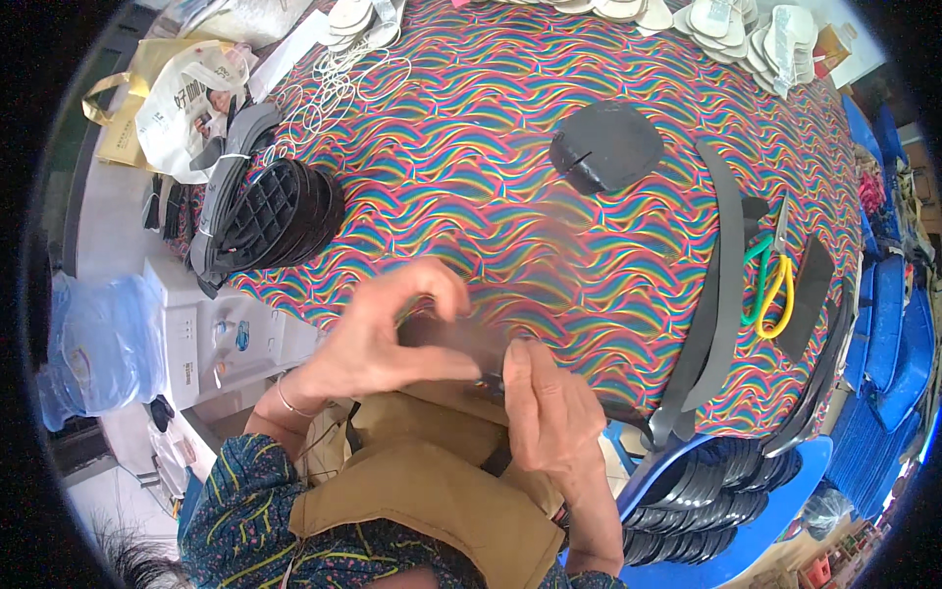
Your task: The person assembles black slipper soles by hand, fitting a flexible black strap into the grooves of the sole. They repeatedly pick up a sole, insert the strap, and place the finished unit into a blue bin. The process is performed one at a time on a table covered with a colorful patterned cloth.
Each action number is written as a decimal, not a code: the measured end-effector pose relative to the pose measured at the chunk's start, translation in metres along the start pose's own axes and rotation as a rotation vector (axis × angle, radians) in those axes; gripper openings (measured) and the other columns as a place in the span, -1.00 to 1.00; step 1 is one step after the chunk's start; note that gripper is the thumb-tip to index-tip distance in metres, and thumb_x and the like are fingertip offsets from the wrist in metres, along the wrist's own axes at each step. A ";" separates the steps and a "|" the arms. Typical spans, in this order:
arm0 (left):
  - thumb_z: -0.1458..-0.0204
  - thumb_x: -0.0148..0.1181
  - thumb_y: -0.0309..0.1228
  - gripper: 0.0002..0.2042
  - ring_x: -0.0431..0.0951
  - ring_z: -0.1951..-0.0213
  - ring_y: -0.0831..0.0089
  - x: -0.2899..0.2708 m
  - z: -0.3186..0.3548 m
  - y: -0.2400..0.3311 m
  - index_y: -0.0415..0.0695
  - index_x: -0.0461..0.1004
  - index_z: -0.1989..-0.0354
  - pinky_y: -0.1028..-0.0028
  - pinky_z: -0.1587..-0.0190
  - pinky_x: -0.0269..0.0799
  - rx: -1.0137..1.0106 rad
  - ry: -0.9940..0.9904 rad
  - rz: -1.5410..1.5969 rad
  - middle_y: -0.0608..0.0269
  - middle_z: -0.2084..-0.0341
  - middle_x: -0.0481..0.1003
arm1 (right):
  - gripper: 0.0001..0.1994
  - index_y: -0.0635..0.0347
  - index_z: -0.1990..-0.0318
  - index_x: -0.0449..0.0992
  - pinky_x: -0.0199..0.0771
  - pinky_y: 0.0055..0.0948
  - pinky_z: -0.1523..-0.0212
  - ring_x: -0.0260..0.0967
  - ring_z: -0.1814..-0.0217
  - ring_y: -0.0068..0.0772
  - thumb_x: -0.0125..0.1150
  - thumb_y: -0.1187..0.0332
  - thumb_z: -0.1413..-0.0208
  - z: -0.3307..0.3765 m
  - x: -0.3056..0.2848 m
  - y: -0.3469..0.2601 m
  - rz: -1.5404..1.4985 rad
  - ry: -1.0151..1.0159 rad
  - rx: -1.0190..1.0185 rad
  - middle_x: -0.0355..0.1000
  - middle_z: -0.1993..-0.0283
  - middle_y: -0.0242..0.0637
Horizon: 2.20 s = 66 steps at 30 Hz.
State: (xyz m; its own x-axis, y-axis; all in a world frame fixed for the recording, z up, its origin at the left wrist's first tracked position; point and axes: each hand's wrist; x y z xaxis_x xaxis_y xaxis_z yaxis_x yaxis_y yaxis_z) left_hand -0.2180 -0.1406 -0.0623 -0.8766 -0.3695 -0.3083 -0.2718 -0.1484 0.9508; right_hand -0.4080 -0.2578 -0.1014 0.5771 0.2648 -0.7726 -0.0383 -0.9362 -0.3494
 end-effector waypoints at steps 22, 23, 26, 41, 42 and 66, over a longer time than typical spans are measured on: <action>0.13 0.46 -0.49 -0.59 0.49 -0.05 0.29 -0.021 0.015 0.016 -0.22 0.50 0.06 0.28 -0.13 0.37 0.029 0.038 -0.088 0.13 0.06 0.53 | -0.65 0.50 0.02 0.47 0.42 -0.48 0.48 0.43 0.44 -0.37 0.18 0.57 0.01 0.000 0.000 -0.002 0.087 0.031 -0.066 0.49 0.14 0.03; 0.12 0.46 -0.47 -0.58 0.50 -0.04 0.28 -0.007 0.006 0.027 -0.23 0.51 0.04 0.28 -0.13 0.37 0.076 -0.013 -0.177 0.14 0.06 0.54 | -0.66 0.47 0.01 0.48 0.43 -0.48 0.47 0.43 0.43 -0.38 0.17 0.57 -0.01 0.003 0.000 -0.002 0.075 0.041 -0.037 0.49 0.13 0.01; 0.14 0.44 -0.44 -0.54 0.51 -0.02 0.23 0.010 0.005 0.013 -0.19 0.52 -0.01 0.31 -0.10 0.37 -0.069 -0.181 -0.073 0.11 0.08 0.54 | -0.64 0.39 -0.04 0.48 0.46 -0.47 0.43 0.45 0.39 -0.38 0.17 0.57 -0.03 0.002 -0.001 -0.004 -0.011 0.026 0.039 0.50 0.09 -0.05; 0.23 0.54 -0.40 -0.57 0.49 0.00 0.18 0.008 0.003 0.004 -0.27 0.54 0.15 0.25 -0.08 0.34 -0.172 -0.217 0.187 0.04 0.15 0.54 | -0.84 0.35 0.21 0.56 0.40 -0.46 0.33 0.44 0.42 -0.39 0.24 0.42 -0.15 0.009 -0.043 0.015 -1.137 -0.428 1.096 0.53 0.39 -0.13; 0.24 0.54 -0.40 -0.56 0.49 0.00 0.17 0.007 0.003 0.003 -0.26 0.54 0.16 0.23 -0.08 0.34 -0.153 -0.223 0.179 0.04 0.15 0.54 | -0.84 0.35 0.22 0.55 0.39 -0.47 0.35 0.45 0.42 -0.40 0.25 0.41 -0.15 0.009 -0.040 0.017 -1.250 -0.443 1.158 0.52 0.40 -0.12; 0.25 0.54 -0.34 -0.56 0.52 0.08 0.11 0.006 -0.006 -0.008 -0.19 0.55 0.16 0.20 -0.01 0.35 -0.033 -0.278 0.063 0.04 0.19 0.52 | -0.83 0.24 0.43 0.58 0.31 -0.37 0.52 0.38 0.54 -0.30 0.47 0.52 0.24 0.008 -0.022 0.032 -0.733 -0.145 0.712 0.46 0.53 -0.29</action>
State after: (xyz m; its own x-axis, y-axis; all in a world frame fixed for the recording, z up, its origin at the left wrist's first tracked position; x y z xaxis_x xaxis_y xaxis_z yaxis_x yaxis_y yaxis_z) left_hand -0.2185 -0.1472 -0.0718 -0.9678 -0.1141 -0.2245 -0.2045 -0.1642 0.9650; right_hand -0.4286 -0.2923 -0.0996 0.5509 0.7850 -0.2834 -0.2181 -0.1923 -0.9568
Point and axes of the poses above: each hand's wrist, its own z-axis away from the middle knuckle, its own x-axis out of the palm, y = z × x
